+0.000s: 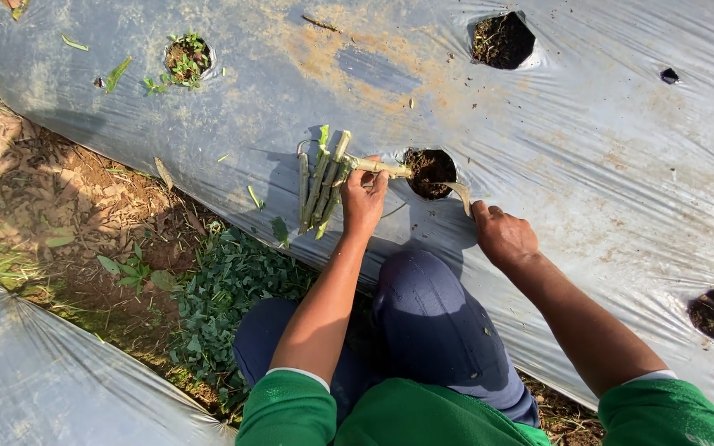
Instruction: The person kneels on a plastic-covered field and uses a curved sickle to clear weeds and dig holes in the soil. They then insert sugarcane cuttings into the prepared holes and pack the soil around them.
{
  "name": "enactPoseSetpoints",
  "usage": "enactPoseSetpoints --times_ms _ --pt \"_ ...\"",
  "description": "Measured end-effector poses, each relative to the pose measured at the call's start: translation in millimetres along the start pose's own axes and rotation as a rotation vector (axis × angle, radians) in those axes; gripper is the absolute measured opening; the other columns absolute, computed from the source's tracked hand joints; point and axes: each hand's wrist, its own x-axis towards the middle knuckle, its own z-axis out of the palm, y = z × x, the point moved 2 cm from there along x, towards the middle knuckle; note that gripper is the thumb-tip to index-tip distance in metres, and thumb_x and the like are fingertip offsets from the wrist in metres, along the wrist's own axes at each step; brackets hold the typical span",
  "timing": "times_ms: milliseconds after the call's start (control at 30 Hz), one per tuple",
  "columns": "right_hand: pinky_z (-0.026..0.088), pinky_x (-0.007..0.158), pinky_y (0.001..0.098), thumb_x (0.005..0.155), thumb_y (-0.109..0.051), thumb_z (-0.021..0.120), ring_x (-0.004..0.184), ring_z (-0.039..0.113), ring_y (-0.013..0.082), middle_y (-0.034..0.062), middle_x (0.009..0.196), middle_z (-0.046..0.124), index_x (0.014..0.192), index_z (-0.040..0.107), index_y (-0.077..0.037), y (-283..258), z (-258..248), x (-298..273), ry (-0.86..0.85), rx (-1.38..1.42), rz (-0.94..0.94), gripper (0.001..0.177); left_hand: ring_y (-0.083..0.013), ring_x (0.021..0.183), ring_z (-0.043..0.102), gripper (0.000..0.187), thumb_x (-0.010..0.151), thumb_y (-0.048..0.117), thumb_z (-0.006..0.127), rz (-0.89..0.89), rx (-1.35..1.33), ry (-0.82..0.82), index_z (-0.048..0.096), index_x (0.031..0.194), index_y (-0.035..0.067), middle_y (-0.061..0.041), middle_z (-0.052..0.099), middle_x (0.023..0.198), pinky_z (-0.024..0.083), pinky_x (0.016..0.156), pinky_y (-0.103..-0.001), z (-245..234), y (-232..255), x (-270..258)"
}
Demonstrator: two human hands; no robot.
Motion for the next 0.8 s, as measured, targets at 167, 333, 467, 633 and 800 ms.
enactPoseSetpoints --times_ms 167,333,467,633,800 --pt "0.061 0.087 0.0571 0.105 -0.014 0.040 0.099 0.078 0.0403 0.0168 0.102 0.075 0.125 0.052 -0.015 2 -11 16 -0.058 0.054 0.097 0.023 -0.0359 0.094 0.076 0.030 0.087 0.012 0.078 0.017 0.061 -0.004 0.074 0.117 0.009 -0.021 0.076 0.102 0.065 0.068 -0.041 6 2 0" --pt "0.060 0.090 0.0568 0.106 -0.015 0.037 0.102 0.077 0.0400 0.0181 0.104 0.078 0.133 0.054 -0.016 -19 -43 38 -0.108 0.117 0.164 0.032 -0.0355 0.093 0.076 0.030 0.087 0.015 0.078 0.007 0.105 0.008 0.074 0.116 0.011 -0.020 0.076 0.101 0.065 0.072 -0.040 11 7 0" --pt "0.060 0.088 0.0570 0.104 -0.010 0.040 0.101 0.077 0.0413 0.0208 0.103 0.078 0.139 0.054 -0.014 -39 -54 34 -0.135 0.082 0.113 0.038 -0.0354 0.091 0.075 0.029 0.088 0.014 0.076 -0.011 0.079 0.029 0.074 0.117 0.010 -0.021 0.076 0.103 0.066 0.068 -0.038 5 9 5" --pt "0.064 0.080 0.0528 0.103 -0.008 0.046 0.091 0.079 0.0377 0.0179 0.098 0.078 0.127 0.056 -0.011 -29 -36 10 -0.039 -0.012 -0.035 0.027 -0.0350 0.090 0.075 0.029 0.087 0.015 0.078 -0.017 0.093 0.019 0.075 0.116 0.011 -0.020 0.076 0.103 0.067 0.067 -0.038 11 -5 10" --pt "0.065 0.069 0.0483 0.101 -0.009 0.045 0.082 0.079 0.0335 0.0106 0.092 0.070 0.119 0.054 -0.014 -19 5 1 0.139 -0.095 -0.124 0.020 -0.0322 0.090 0.077 0.022 0.091 0.014 0.078 0.053 0.246 -0.200 0.076 0.113 0.014 -0.015 0.078 0.102 0.067 0.071 -0.042 28 8 6"
